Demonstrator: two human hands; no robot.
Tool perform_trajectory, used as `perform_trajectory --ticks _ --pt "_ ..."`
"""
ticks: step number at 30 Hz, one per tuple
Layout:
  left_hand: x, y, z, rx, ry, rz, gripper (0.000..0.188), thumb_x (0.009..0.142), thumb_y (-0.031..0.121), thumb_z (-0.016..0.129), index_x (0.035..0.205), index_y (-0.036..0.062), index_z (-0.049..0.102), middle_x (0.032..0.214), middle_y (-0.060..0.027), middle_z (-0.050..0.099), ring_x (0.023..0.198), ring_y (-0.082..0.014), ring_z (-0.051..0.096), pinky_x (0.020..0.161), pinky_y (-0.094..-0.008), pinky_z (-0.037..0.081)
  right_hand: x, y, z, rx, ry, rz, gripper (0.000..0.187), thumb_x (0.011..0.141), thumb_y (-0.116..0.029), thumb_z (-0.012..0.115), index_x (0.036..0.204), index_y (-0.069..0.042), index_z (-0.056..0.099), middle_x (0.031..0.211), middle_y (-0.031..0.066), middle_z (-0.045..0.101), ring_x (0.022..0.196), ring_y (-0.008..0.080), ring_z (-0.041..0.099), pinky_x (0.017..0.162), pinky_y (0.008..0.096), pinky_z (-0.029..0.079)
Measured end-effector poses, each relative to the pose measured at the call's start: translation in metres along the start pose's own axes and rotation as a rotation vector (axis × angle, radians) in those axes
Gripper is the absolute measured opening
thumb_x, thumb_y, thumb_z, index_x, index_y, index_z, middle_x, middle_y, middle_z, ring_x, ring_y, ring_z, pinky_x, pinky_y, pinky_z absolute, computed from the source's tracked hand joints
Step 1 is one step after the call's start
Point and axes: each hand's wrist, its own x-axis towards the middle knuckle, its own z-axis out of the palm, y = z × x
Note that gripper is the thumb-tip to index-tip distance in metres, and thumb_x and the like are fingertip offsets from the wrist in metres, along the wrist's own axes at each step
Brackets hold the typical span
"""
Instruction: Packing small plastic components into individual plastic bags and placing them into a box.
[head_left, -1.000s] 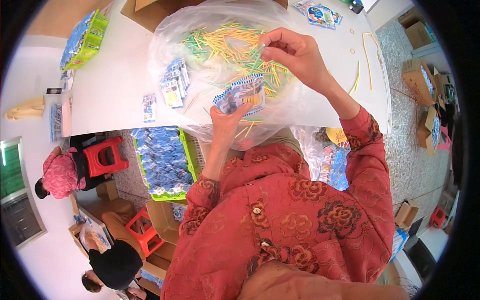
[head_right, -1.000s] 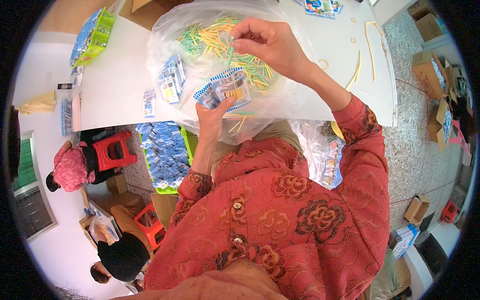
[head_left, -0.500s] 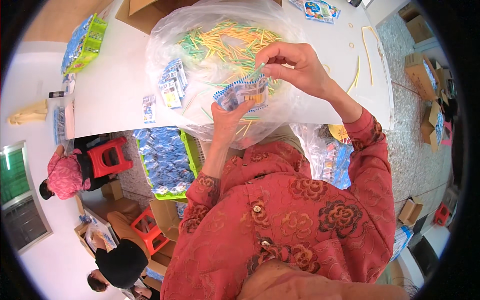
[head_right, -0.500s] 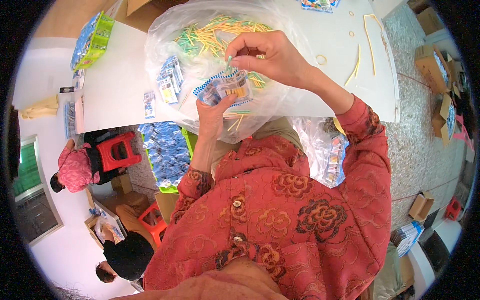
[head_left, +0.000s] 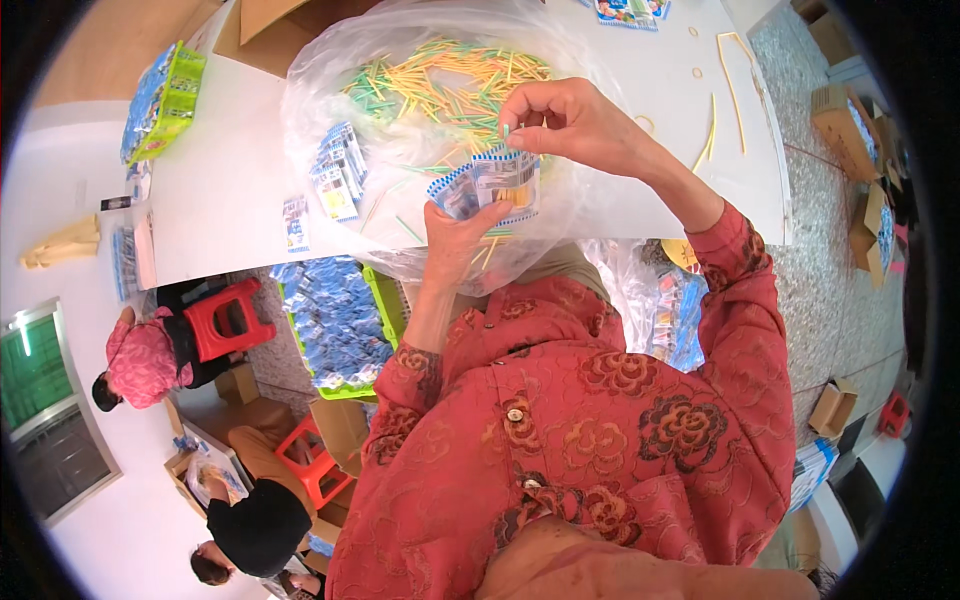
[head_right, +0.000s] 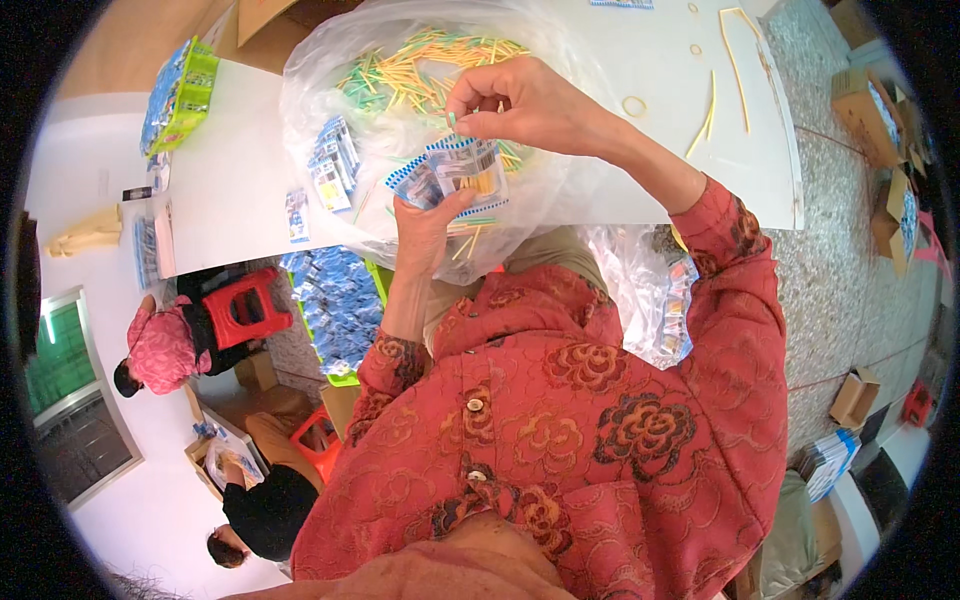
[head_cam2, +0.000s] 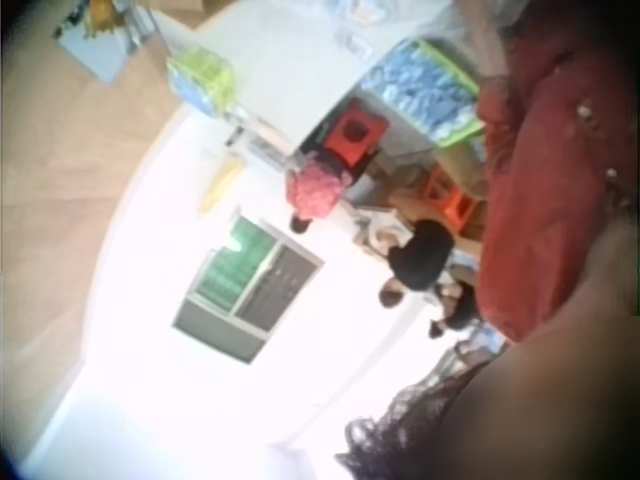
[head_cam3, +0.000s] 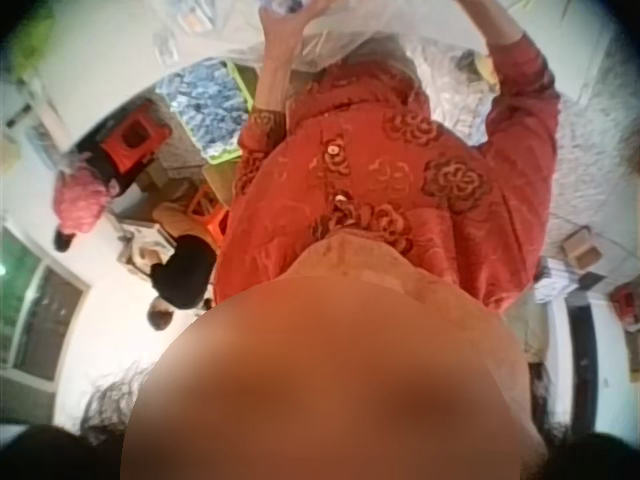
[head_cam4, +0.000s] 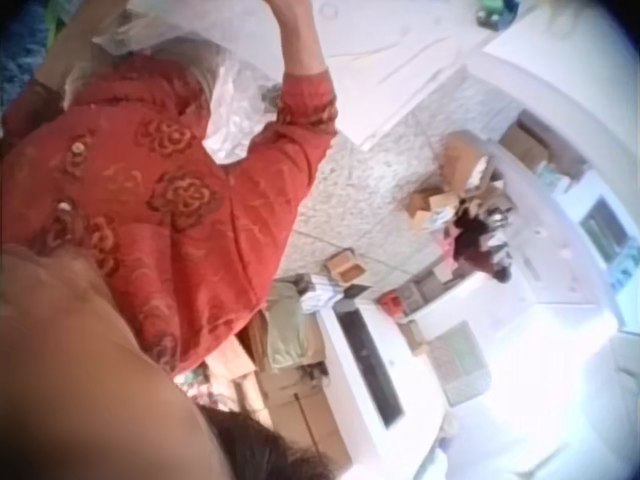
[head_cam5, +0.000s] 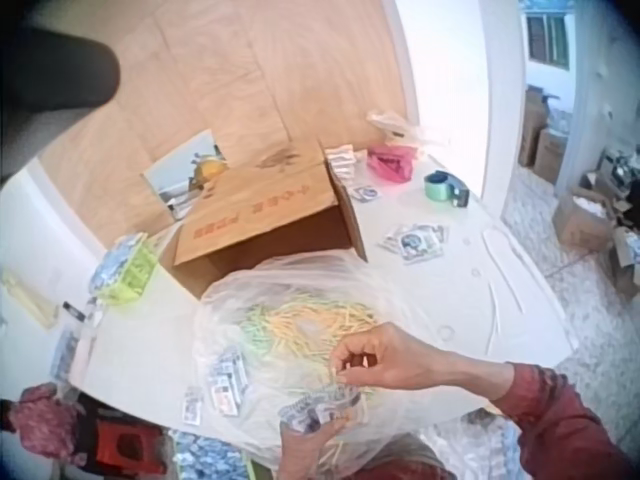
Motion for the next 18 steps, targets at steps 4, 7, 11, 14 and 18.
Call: perform_trajectory --ticks 4,7,11,14,18 --pt "0.001 -0.001 0.003 0.022 -0.003 0.008 0.029 0.071 0.0 0.069 0.099 -0.002 0.06 0.089 -0.0054 0.064 0.078 -0.0112 0.06 0.073 -0.0267 0.049 0.0 0.009 0.0 0.198 0.086 -0.004 0.005 0.082 -0.008 0.06 0.086 -0.005 0.058 0.075 -0.0055 0.054 0.067 0.0023 0.044 0.058 0.0188 0.036" --pt "0.002 0.0 0.006 0.015 -0.013 0.0 0.029 0.071 0.0 0.069 0.098 -0.0019 0.06 0.089 -0.0053 0.064 0.078 -0.0112 0.06 0.073 -0.0266 0.049 -0.002 0.012 0.001 0.216 0.045 -0.048 0.007 0.081 -0.01 0.061 0.087 -0.006 0.059 0.075 -0.0056 0.054 0.065 0.0024 0.044 0.058 0.0184 0.036" --pt "0.003 -0.001 0.011 0.013 -0.007 0.009 0.029 0.07 0.0 0.07 0.097 -0.0014 0.06 0.087 -0.0042 0.063 0.077 -0.0115 0.06 0.072 -0.0265 0.05 -0.008 0.002 -0.003 0.013 -0.024 0.043 0.009 0.081 -0.011 0.061 0.088 -0.006 0.059 0.082 -0.005 0.056 0.071 0.0037 0.046 0.063 0.0196 0.04" --pt "0.003 -0.002 0.014 -0.002 -0.012 0.0 0.032 0.07 -0.001 0.07 0.1 -0.0006 0.059 0.088 -0.0036 0.063 0.078 -0.0114 0.06 0.072 -0.0262 0.05 -0.012 0.003 -0.006 -0.203 -0.026 -0.167 0.014 0.081 -0.013 0.06 0.094 -0.006 0.059 0.088 -0.004 0.055 0.077 0.0054 0.047 0.068 0.0214 0.042" --pt "0.005 -0.007 0.016 -0.077 -0.015 -0.003 0.041 0.07 -0.003 0.068 0.109 0.0015 0.054 0.098 -0.0041 0.06 0.086 -0.0117 0.058 0.075 -0.0264 0.049 -0.017 0.013 -0.008 -0.052 0.089 -0.111 0.022 0.082 -0.015 0.06 0.102 -0.006 0.057 0.092 -0.0031 0.054 0.079 0.0065 0.046 0.069 0.0226 0.041"
